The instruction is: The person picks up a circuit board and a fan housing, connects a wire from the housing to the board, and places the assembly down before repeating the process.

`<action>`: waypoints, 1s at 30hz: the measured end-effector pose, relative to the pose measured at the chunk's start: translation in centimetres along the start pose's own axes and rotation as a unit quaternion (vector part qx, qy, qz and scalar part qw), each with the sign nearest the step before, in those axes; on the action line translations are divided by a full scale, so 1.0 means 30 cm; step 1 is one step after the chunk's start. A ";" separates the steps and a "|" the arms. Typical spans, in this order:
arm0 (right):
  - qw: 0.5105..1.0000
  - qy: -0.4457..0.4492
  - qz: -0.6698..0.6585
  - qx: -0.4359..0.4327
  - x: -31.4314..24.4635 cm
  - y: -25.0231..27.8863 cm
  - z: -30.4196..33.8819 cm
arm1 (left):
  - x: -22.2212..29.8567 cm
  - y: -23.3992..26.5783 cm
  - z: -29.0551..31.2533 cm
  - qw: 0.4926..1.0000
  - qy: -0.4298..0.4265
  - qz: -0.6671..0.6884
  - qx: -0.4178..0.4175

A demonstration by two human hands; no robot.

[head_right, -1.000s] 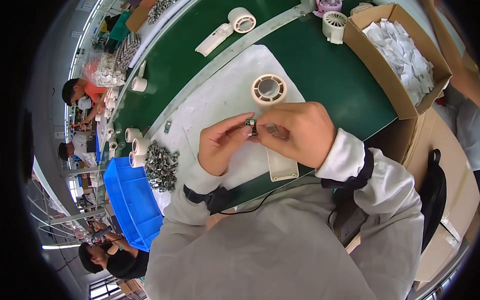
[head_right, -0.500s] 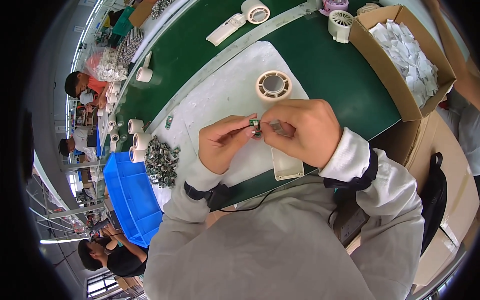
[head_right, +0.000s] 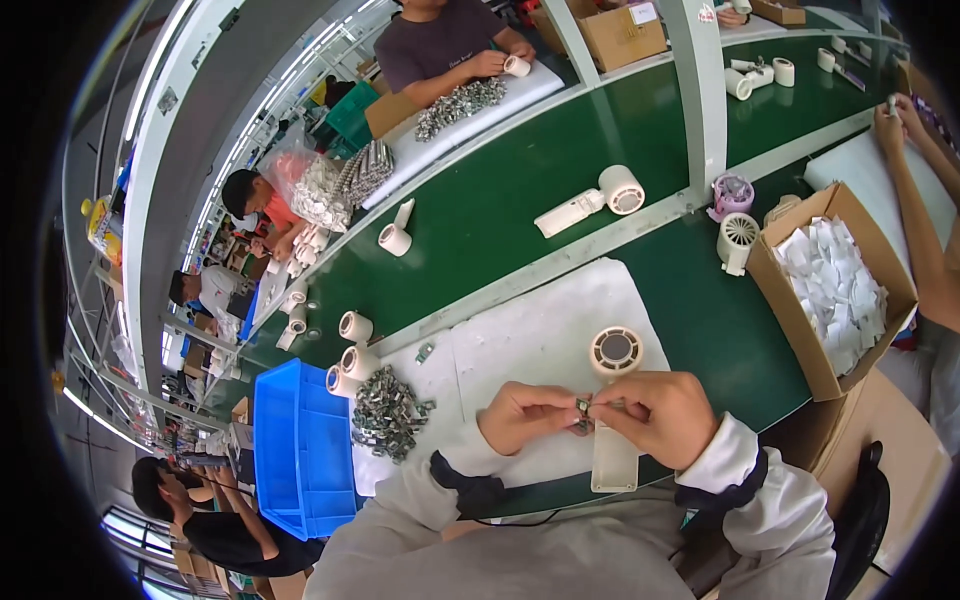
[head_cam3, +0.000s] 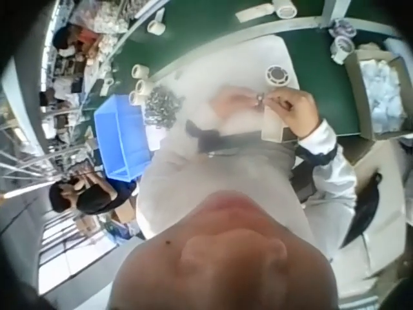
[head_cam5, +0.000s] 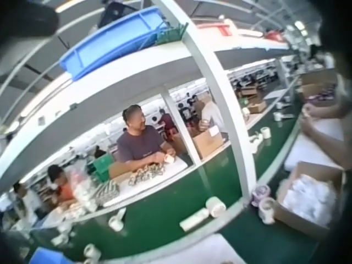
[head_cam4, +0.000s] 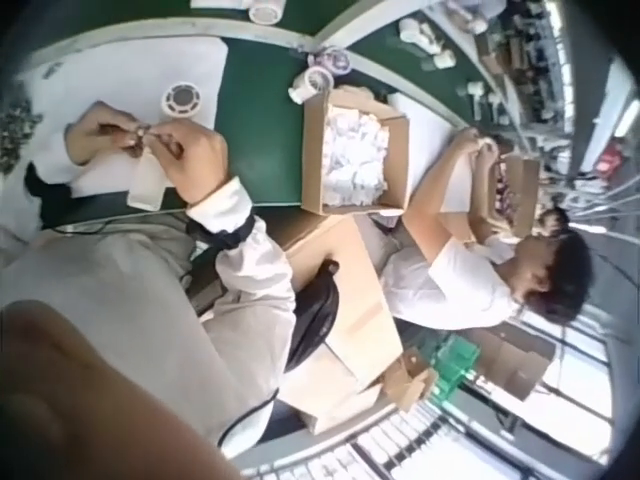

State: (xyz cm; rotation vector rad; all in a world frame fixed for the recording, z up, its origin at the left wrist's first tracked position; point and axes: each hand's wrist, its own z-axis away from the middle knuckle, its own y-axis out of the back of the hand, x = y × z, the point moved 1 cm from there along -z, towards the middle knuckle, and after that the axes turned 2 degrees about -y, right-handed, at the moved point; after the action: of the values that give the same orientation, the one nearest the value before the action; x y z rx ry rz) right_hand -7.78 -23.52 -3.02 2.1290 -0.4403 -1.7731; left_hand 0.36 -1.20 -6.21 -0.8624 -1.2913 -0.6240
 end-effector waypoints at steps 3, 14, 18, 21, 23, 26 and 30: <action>1.000 0.022 0.006 0.007 0.008 -0.009 -0.001 | -0.017 0.005 -0.002 1.000 -0.028 -0.002 -0.010; 0.993 0.075 0.051 0.075 -0.017 -0.023 -0.030 | 0.007 -0.004 -0.035 0.998 0.013 0.023 0.058; 0.980 0.158 0.085 0.089 -0.026 -0.034 -0.008 | 0.005 -0.011 -0.032 0.999 -0.003 -0.007 0.042; 0.967 0.208 0.121 0.084 -0.004 -0.042 -0.001 | -0.010 -0.038 -0.012 0.997 0.015 0.022 0.068; 0.970 0.197 0.112 0.084 0.002 -0.043 -0.010 | -0.003 -0.027 -0.021 0.998 0.006 0.006 0.069; 0.973 0.174 0.119 0.088 0.002 -0.037 -0.008 | -0.015 -0.024 -0.024 0.997 -0.004 -0.015 0.075; 0.972 0.143 0.152 0.112 0.001 -0.024 -0.016 | -0.016 -0.027 -0.026 0.997 -0.006 0.004 0.079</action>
State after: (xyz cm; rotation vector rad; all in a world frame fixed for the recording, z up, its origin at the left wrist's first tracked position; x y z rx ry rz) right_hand -7.28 -22.86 -3.29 2.2736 -0.8682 -1.2764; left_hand 0.03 -2.33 -6.55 -0.7415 -1.3295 -0.5033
